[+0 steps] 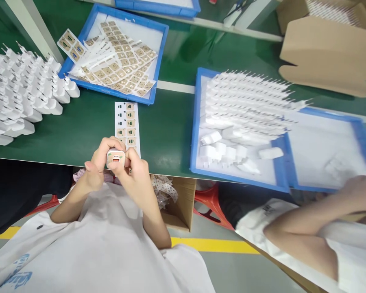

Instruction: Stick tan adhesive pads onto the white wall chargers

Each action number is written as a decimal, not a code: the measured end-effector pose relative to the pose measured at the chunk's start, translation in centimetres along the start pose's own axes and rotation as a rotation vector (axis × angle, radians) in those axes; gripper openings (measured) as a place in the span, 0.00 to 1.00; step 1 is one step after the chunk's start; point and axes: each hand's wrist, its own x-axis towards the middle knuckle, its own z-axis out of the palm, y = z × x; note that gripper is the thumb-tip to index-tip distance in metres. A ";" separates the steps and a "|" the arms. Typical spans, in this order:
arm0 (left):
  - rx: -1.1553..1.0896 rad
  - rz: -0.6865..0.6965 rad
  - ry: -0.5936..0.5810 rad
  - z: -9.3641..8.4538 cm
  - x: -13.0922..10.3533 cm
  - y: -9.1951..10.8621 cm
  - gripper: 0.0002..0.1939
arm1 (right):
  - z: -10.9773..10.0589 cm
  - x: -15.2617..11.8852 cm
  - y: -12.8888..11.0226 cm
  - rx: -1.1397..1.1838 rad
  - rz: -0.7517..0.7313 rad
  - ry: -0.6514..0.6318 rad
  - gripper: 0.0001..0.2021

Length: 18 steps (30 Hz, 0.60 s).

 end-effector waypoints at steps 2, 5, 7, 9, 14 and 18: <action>-0.007 -0.018 0.011 -0.1 0.0 -0.2 0.42 | -0.3 -0.1 0.2 -0.043 -0.020 -0.044 0.24; -0.055 -0.057 0.016 -0.1 0.0 -0.2 0.40 | -1.2 0.1 0.8 -0.034 -0.059 -0.186 0.19; -0.118 -0.141 -0.003 0.0 0.1 0.1 0.35 | -1.7 0.2 1.3 0.035 -0.060 -0.264 0.19; -0.181 -0.251 -0.033 0.1 0.3 0.4 0.28 | -2.0 0.1 1.8 0.116 -0.031 -0.284 0.19; -0.118 -0.277 -0.050 0.2 0.5 0.7 0.22 | -2.1 -0.7 1.8 0.171 0.053 -0.180 0.17; -0.032 -0.180 -0.072 0.3 0.3 0.7 0.20 | -2.1 -0.9 1.4 0.090 0.072 -0.154 0.18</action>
